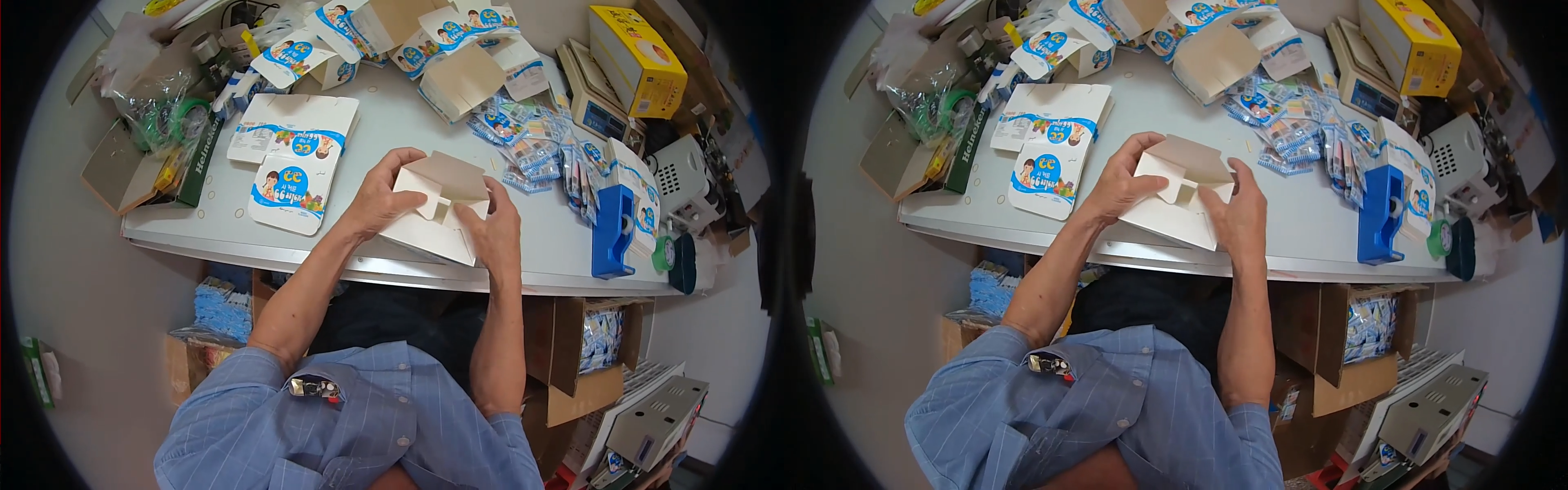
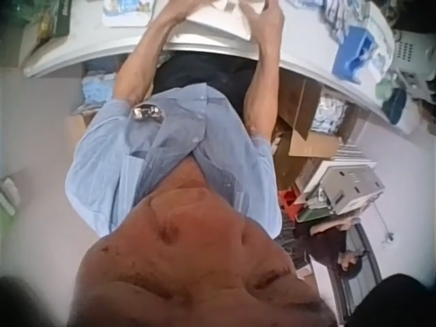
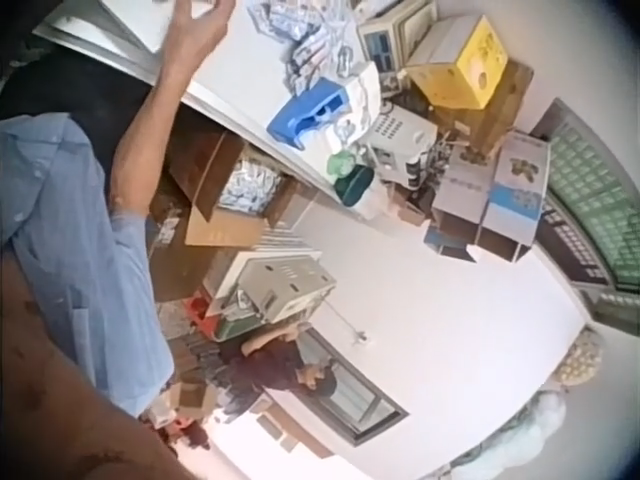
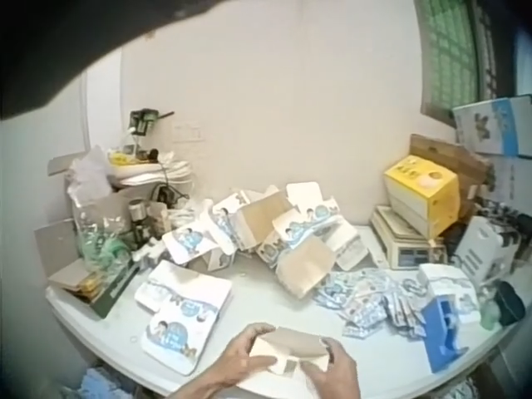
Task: Folding and stacking cardboard boxes for product packaging.
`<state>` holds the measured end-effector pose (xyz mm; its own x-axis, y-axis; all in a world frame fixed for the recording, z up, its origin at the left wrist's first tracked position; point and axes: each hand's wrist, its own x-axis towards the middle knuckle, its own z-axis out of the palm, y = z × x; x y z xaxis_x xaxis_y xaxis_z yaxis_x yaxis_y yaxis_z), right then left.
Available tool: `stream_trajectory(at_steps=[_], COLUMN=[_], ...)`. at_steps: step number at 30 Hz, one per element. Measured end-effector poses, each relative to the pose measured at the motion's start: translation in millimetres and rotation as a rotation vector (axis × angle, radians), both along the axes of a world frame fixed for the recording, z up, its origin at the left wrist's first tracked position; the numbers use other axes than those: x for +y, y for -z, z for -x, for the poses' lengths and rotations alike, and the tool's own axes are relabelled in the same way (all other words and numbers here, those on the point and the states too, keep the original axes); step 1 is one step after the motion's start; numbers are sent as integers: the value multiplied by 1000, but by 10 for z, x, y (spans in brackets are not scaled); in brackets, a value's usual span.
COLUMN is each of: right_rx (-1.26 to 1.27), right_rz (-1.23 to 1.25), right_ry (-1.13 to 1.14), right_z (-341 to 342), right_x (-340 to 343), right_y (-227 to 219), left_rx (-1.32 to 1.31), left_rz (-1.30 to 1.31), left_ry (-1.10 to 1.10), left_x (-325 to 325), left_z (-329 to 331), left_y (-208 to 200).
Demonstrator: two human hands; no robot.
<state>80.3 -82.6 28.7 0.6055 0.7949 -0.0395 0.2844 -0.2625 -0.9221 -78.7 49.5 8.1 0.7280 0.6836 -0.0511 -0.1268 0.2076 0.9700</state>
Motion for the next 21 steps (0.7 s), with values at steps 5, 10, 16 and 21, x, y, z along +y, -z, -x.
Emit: stream_trajectory(at_steps=[5,10,16,21], right_rx=[-70,336,-57,-154], right_rz=[-409,-584,64,219], right_ry=[-136,-134,-79,-98], right_z=[-33,-86,5,-30], right_x=[-36,-44,-39,-56], right_y=[193,398,-199,-256], left_rx=[-166,-150,360,536], left_rz=[-110,-342,-469,-408], left_ry=[-58,44,242,174], left_x=[67,114,201,161], left_z=[9,36,83,-16], left_y=[157,173,-177,-198])
